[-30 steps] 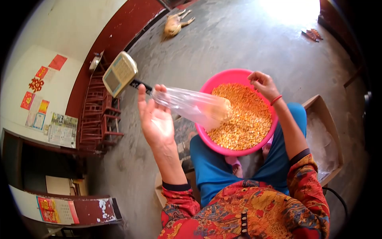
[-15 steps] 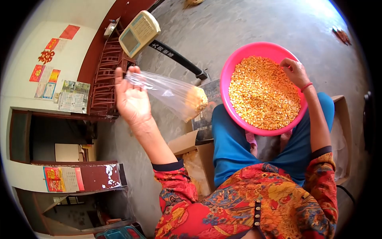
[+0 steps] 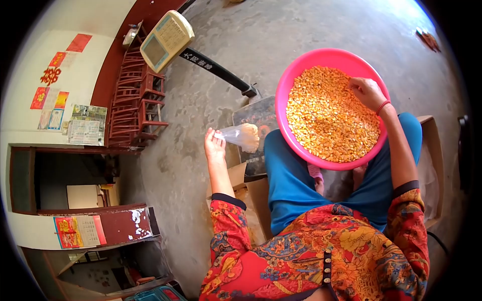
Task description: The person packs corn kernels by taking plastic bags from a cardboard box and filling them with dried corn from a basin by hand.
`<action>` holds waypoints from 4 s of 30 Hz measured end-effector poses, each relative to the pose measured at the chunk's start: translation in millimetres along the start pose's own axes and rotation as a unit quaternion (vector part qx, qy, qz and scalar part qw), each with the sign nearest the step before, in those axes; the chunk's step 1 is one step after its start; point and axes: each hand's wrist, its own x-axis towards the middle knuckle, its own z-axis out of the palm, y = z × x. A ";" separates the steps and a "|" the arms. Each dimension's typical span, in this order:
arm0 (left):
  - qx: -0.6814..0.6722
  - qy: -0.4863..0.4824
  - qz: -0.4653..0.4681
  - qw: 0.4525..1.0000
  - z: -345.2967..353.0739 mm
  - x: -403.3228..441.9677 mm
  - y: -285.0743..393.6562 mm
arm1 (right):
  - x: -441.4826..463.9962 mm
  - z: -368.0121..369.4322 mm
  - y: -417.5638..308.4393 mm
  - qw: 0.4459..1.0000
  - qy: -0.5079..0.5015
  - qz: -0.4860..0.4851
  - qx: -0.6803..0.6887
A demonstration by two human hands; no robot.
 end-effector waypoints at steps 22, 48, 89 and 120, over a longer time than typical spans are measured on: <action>0.353 -0.041 0.344 0.869 50.5 -12.9 -40.0 | 19.3 -17.6 8.4 0.981 -0.024 0.090 -0.172; 0.429 -0.139 0.357 0.818 178.9 -50.7 -131.2 | 16.7 -6.8 75.9 0.972 0.035 0.172 -0.158; 0.417 -0.118 0.343 0.834 180.4 -57.5 -129.0 | 5.0 89.5 -8.1 0.980 -0.147 -0.057 -0.120; 0.404 -0.123 0.338 0.841 179.1 -53.6 -131.6 | 14.9 76.4 6.6 0.998 -0.056 0.018 0.022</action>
